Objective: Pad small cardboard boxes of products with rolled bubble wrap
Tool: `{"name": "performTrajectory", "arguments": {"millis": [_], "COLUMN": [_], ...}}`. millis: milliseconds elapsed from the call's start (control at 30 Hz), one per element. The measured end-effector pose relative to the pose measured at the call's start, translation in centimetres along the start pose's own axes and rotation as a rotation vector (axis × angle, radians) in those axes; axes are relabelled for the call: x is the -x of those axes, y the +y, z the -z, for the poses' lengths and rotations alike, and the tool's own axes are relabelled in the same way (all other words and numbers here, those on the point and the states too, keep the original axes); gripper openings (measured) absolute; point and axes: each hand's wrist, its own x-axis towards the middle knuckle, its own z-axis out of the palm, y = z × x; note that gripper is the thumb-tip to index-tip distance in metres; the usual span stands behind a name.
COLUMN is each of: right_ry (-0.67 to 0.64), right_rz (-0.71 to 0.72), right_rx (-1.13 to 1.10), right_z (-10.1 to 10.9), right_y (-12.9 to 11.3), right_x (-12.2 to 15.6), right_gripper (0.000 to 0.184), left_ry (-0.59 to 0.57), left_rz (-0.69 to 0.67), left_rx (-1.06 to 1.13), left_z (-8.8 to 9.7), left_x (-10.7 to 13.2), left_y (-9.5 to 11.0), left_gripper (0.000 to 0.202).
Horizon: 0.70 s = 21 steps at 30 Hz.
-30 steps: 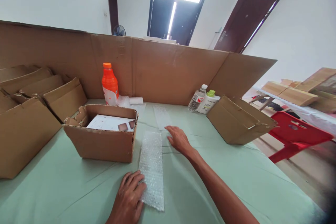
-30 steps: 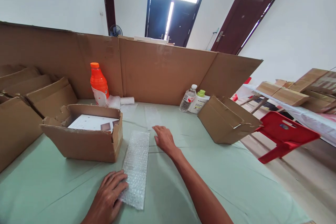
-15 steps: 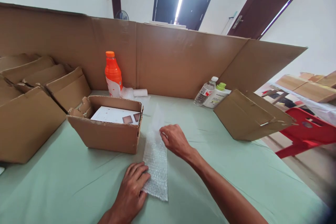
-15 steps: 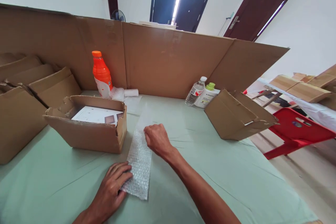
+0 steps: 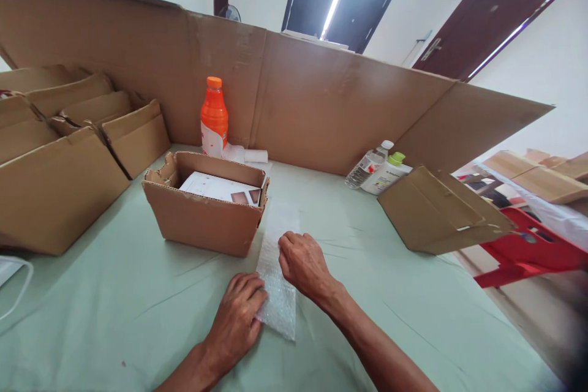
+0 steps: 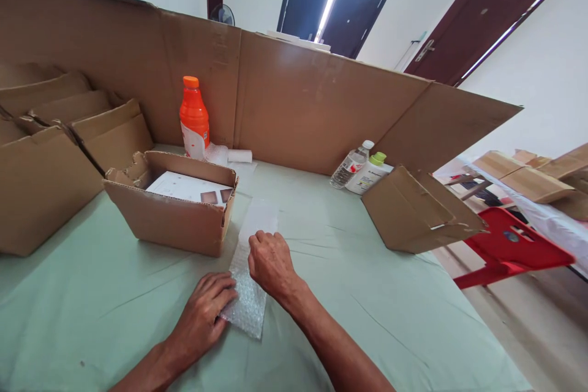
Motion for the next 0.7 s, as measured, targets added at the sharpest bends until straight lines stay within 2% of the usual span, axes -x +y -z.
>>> {"name": "performTrajectory", "arguments": {"millis": [200,333,433,533,600,700], "right_ry": [-0.081,-0.108,-0.119,-0.125,-0.125,-0.122], "right_rz": [0.036,0.074,0.111,0.182,0.204,0.183], "right_rx": [-0.04,-0.13,-0.231,-0.475,-0.603,-0.652], "right_z": [-1.2,-1.6,-2.1,-2.7,-3.0,-3.2], "right_y": [-0.6,-0.6,0.5,1.9,2.5,2.7], "right_x": [0.4,0.8,0.7,0.6,0.7,0.9], "right_gripper": [0.016,0.013,0.027,0.043,0.047,0.052], "left_ry": [-0.024,0.0,0.058,0.103,0.104,0.081], "left_rz": [0.019,0.02,0.024,0.007,-0.021,-0.028], "left_rx": [0.022,0.029,0.024,0.011,0.005,0.017], "left_z": [0.2,0.3,0.2,0.5,0.8,1.5], "left_x": [-0.2,-0.1,0.0,-0.1,-0.5,-1.4], "left_y": [0.3,0.3,0.3,0.5,0.7,1.1], "left_gripper": [0.04,0.042,0.042,0.041,0.039,0.035]}}
